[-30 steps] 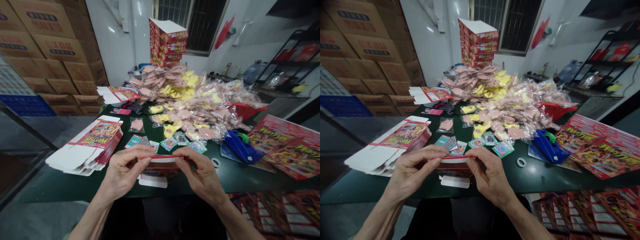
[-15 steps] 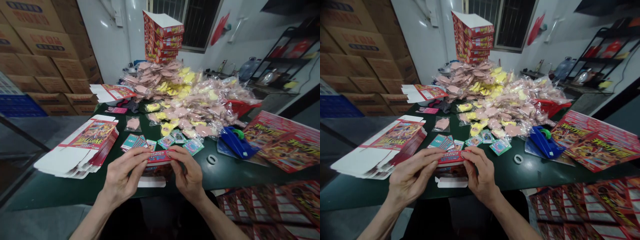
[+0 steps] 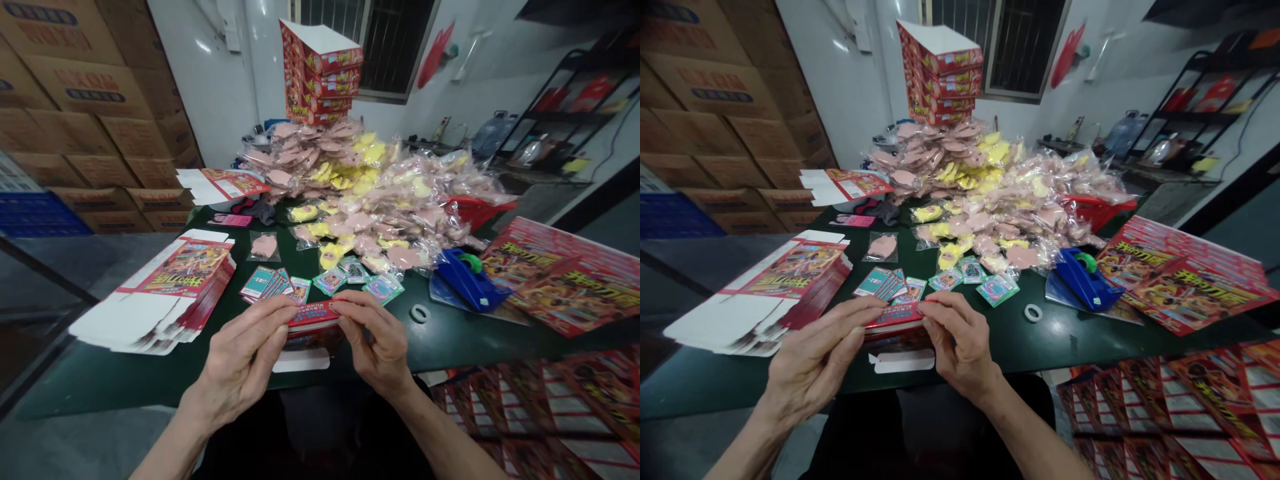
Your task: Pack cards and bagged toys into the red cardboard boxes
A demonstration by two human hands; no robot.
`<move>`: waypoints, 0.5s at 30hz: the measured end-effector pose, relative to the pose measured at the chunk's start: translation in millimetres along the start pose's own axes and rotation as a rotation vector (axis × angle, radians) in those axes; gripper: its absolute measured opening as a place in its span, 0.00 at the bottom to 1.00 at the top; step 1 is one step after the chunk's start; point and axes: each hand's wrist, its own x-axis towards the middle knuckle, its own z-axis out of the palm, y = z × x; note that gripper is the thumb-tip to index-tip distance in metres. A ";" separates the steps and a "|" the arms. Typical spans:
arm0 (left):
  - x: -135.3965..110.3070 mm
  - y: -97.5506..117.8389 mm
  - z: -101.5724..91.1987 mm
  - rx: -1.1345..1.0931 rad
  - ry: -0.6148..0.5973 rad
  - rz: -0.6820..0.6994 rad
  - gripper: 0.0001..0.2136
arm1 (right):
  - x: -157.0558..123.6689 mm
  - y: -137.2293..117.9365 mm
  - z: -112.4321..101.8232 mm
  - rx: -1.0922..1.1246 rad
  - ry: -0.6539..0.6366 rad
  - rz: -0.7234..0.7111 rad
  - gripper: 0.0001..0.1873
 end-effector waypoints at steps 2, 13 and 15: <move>-3.5 -0.7 5.1 0.033 0.011 0.043 0.15 | -3.1 5.3 2.2 -0.012 0.035 -0.034 0.16; -18.7 -4.8 35.0 -0.021 0.266 -0.219 0.21 | -15.9 38.0 -42.0 -0.238 0.064 0.173 0.21; -24.9 -8.5 42.2 -0.146 0.366 -0.398 0.26 | -15.4 64.1 -93.8 -0.530 0.247 0.452 0.11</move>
